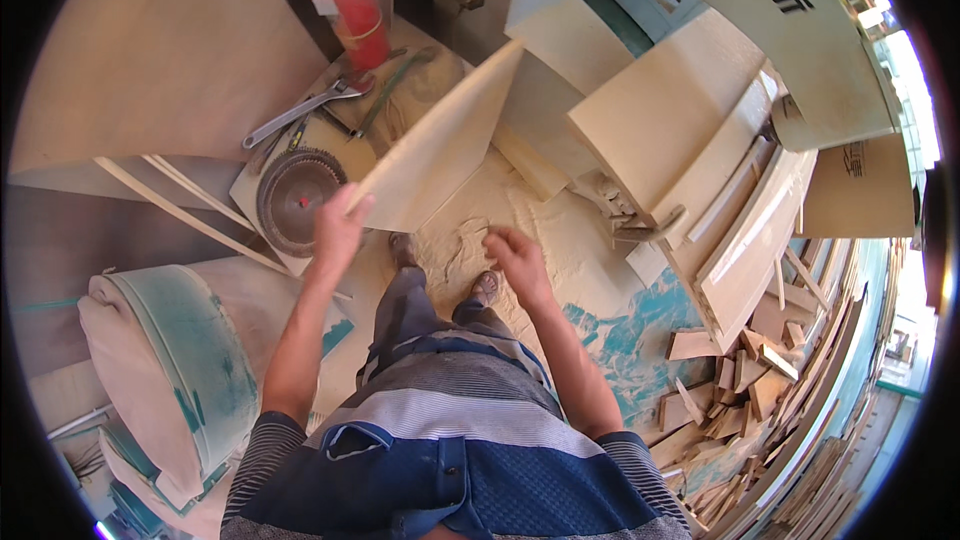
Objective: The person picks up a circular saw blade from a workbench, walks through a woodworking shop carrying it, and places it on a table. They then pick up another blade, inspect it by turning it over, and place it back down. The person repeats this with several blades, handling them one at a time.
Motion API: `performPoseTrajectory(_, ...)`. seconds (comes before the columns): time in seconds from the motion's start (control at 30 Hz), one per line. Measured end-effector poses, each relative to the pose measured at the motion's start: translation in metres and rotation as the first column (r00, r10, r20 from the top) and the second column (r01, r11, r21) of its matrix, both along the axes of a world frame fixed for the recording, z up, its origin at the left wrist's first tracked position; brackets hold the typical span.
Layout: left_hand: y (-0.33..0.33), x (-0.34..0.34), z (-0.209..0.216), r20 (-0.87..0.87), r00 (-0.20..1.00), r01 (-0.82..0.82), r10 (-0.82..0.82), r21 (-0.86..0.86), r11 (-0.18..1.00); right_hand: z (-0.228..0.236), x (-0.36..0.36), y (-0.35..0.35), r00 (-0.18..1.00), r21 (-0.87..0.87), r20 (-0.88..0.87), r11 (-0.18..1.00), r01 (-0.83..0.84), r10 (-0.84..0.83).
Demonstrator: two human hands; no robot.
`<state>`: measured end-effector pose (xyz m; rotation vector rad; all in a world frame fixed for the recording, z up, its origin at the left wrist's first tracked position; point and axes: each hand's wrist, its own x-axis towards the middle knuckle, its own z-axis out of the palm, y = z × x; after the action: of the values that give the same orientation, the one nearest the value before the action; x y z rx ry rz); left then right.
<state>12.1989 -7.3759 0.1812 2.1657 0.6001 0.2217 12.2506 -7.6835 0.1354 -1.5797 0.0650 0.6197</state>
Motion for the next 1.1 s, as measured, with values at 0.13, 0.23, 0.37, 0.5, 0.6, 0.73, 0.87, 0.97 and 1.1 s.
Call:
performPoseTrajectory(0.13,-0.057,0.004,0.004,0.137,0.99,0.019,-0.012,-0.05,0.999,0.011,0.052,0.07,0.97,0.049,0.045,0.97,0.237,-0.239)
performPoseTrajectory(0.23,-0.092,0.014,0.004,0.198,0.979,0.117,-0.052,-0.332,0.936,0.029,0.099,0.111,0.959,-0.11,0.21,0.97,0.218,-0.192)
performPoseTrajectory(0.37,-0.094,0.029,0.005,0.358,0.86,0.463,-0.364,-0.244,0.852,0.057,0.138,0.121,0.946,-0.461,0.289,0.846,0.27,-0.144)
performPoseTrajectory(0.5,-0.064,0.043,0.004,0.185,0.802,0.569,-0.569,-0.526,0.632,0.069,0.143,0.104,0.923,-0.658,0.349,0.744,0.12,0.16)
performPoseTrajectory(0.6,-0.045,0.05,-0.017,0.119,0.804,0.506,-0.582,-0.651,0.566,0.067,0.132,0.093,0.892,-0.744,0.36,0.662,0.097,0.274)
performPoseTrajectory(0.73,-0.024,0.069,-0.043,0.032,0.877,0.366,-0.479,-0.69,0.624,0.062,0.104,0.072,0.833,-0.78,0.426,0.609,0.141,0.352)
performPoseTrajectory(0.87,-0.01,0.113,-0.057,0.067,0.94,0.3,-0.336,-0.634,0.713,0.061,0.066,0.039,0.784,-0.72,0.516,0.67,0.179,0.344)
performPoseTrajectory(0.97,-0.01,0.153,-0.054,0.203,0.919,0.391,-0.339,-0.592,0.705,0.064,0.05,0.024,0.788,-0.736,0.497,0.657,0.163,0.362)
performPoseTrajectory(1.1,-0.021,0.202,-0.035,0.279,0.928,0.365,-0.248,-0.542,0.757,0.074,0.036,0.013,0.791,-0.746,0.497,0.642,0.18,0.356)
